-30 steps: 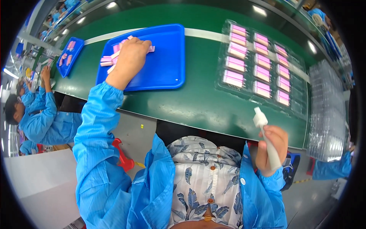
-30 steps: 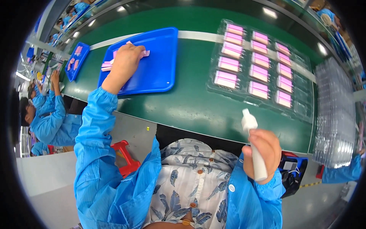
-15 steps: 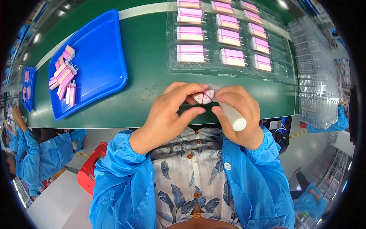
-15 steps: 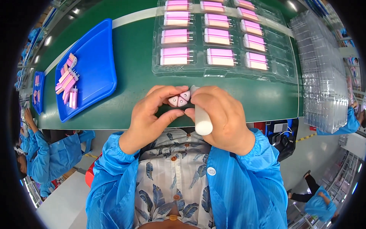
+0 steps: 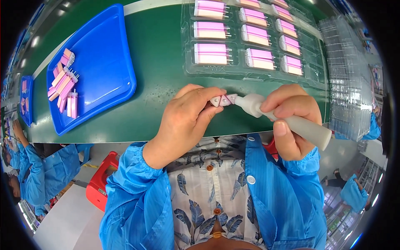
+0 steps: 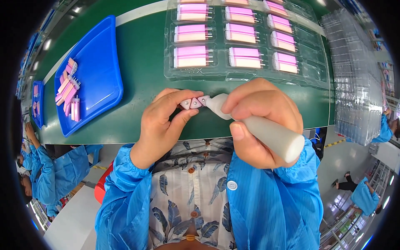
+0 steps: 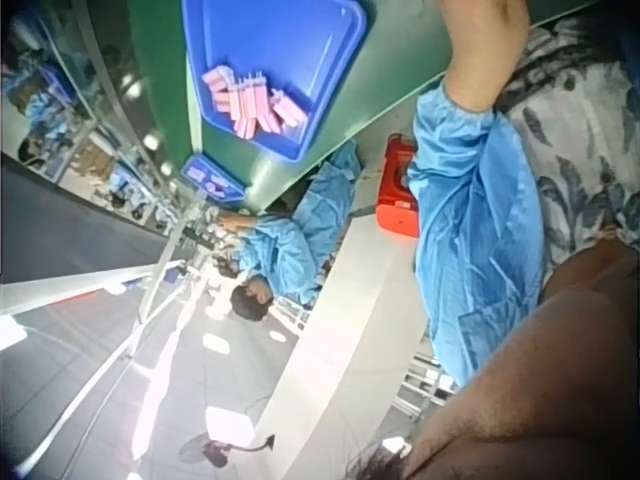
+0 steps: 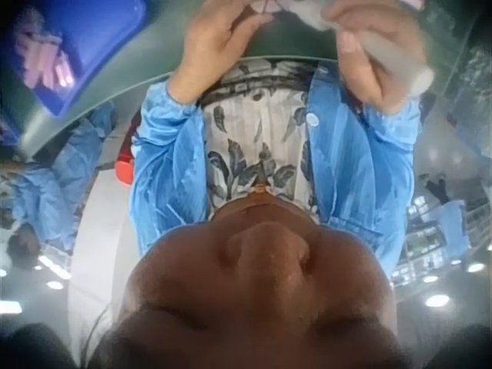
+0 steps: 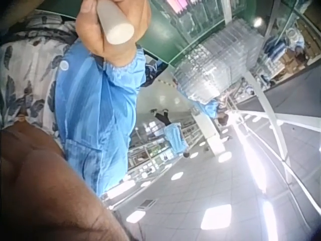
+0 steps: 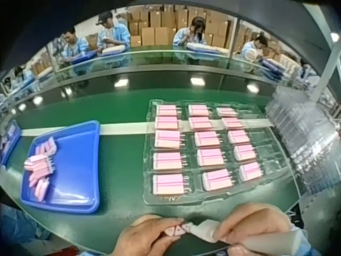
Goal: The person applies glue to small pink plastic parts using a glue dispenser, then assembles the parts by hand at a factory workstation.
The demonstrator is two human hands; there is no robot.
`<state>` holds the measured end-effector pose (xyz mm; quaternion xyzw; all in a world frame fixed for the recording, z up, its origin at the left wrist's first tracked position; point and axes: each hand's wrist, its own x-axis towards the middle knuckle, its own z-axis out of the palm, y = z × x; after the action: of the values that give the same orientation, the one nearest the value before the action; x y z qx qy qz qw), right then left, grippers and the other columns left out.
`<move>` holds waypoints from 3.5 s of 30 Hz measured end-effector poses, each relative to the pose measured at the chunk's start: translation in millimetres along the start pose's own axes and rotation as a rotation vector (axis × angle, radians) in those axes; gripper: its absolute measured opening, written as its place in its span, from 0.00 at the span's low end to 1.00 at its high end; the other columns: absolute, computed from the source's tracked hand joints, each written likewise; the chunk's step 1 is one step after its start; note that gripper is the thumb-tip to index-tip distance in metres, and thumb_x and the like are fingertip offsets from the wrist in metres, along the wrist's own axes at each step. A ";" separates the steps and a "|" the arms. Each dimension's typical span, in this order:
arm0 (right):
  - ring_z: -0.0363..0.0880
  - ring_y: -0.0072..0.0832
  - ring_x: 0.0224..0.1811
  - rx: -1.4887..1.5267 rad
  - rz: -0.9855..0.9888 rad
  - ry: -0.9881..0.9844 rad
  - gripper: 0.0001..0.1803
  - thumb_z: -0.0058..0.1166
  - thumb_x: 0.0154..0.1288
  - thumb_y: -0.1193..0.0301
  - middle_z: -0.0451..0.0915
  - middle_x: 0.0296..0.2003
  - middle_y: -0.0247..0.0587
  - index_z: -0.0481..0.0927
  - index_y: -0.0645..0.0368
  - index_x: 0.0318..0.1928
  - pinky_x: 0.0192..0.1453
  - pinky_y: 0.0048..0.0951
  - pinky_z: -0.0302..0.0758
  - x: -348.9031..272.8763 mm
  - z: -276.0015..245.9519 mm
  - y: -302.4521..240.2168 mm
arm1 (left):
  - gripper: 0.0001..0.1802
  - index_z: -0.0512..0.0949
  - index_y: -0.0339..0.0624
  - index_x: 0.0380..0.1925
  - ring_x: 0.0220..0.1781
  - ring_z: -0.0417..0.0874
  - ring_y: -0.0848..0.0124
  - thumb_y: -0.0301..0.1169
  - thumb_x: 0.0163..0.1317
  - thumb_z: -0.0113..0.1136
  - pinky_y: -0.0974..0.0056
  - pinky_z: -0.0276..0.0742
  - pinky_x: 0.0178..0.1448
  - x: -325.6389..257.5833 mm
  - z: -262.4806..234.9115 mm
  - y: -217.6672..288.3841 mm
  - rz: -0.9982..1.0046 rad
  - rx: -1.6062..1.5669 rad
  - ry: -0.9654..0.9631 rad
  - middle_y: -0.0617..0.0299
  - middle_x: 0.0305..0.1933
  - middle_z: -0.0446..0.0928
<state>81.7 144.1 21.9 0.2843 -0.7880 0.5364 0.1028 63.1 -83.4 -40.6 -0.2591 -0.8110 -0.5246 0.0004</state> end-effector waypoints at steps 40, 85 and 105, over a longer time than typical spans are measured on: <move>0.83 0.36 0.33 -0.155 0.009 0.077 0.21 0.71 0.57 0.73 0.82 0.37 0.52 0.74 0.65 0.45 0.33 0.30 0.78 -24.3 41.6 -34.4 | 0.18 0.79 0.39 0.39 0.32 0.85 0.65 0.18 0.46 0.72 0.64 0.80 0.33 -17.1 2.9 -1.0 0.127 0.027 0.128 0.57 0.35 0.80; 0.80 0.31 0.35 0.058 0.057 0.544 0.11 0.61 0.63 0.79 0.82 0.38 0.51 0.74 0.66 0.43 0.39 0.29 0.78 -121.6 -39.7 -5.0 | 0.06 0.78 0.38 0.31 0.34 0.81 0.56 0.28 0.56 0.65 0.56 0.79 0.35 118.6 124.3 91.8 0.650 0.465 -0.164 0.55 0.32 0.75; 0.77 0.27 0.25 0.102 -0.058 0.210 0.15 0.55 0.72 0.68 0.75 0.40 0.58 0.70 0.69 0.47 0.29 0.24 0.78 -29.1 65.7 -30.8 | 0.18 0.78 0.37 0.46 0.45 0.82 0.49 0.31 0.57 0.66 0.51 0.79 0.48 -79.9 -225.3 -63.8 -0.520 1.102 0.360 0.47 0.45 0.80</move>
<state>132.1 86.5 6.0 0.2541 -0.7361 0.5994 0.1854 44.2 -328.8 -15.4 0.0767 -0.9856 -0.0487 0.1423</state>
